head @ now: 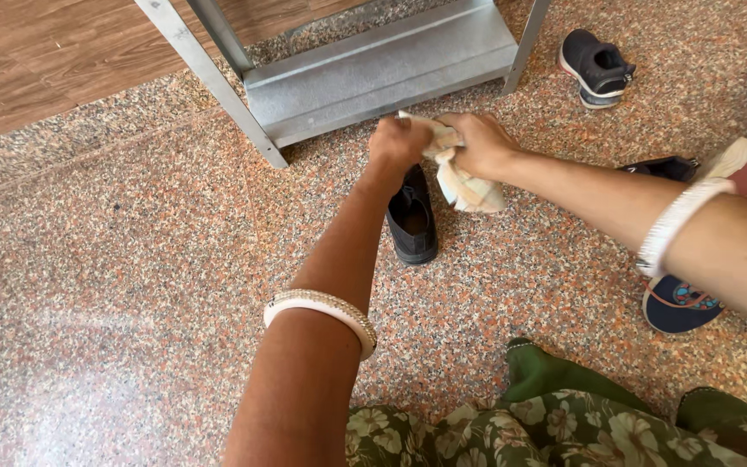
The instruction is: The person cleans several pairs of shoes using a cloth. They wipe the exterior of each shoe, tie the laces, and place the cleaned shoes on a metal shoe rack.
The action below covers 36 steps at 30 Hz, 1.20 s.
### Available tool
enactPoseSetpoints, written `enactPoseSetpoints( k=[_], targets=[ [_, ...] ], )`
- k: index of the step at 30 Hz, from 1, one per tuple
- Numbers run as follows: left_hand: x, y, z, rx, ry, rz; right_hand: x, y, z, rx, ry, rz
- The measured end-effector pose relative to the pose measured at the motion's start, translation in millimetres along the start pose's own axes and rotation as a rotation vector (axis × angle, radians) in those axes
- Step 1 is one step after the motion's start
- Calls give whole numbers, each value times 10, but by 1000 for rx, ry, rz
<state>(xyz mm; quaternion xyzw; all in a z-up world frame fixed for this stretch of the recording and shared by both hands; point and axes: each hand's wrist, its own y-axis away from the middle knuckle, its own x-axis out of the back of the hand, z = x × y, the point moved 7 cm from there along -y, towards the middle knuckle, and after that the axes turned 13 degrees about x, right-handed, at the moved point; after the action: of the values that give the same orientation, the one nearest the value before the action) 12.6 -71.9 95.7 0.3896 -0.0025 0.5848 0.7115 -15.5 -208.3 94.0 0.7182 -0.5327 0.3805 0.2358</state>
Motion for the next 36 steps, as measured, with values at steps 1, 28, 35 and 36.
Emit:
enactPoseSetpoints(
  k=[1, 28, 35, 36],
  targets=[
    [-7, 10, -54, -14, -185, 18, -13, -22, 16, -17, 59, 22],
    [182, -194, -639, -218, -804, 477, -1049, 7, 192, -304, -30, -71],
    [161, -209, -579, -118, -821, 448, -1138, 78, 230, -265, -15, 149],
    [129, -249, -584, -118, -873, 443, -1125, 81, 226, -260, -31, 179]
  ],
)
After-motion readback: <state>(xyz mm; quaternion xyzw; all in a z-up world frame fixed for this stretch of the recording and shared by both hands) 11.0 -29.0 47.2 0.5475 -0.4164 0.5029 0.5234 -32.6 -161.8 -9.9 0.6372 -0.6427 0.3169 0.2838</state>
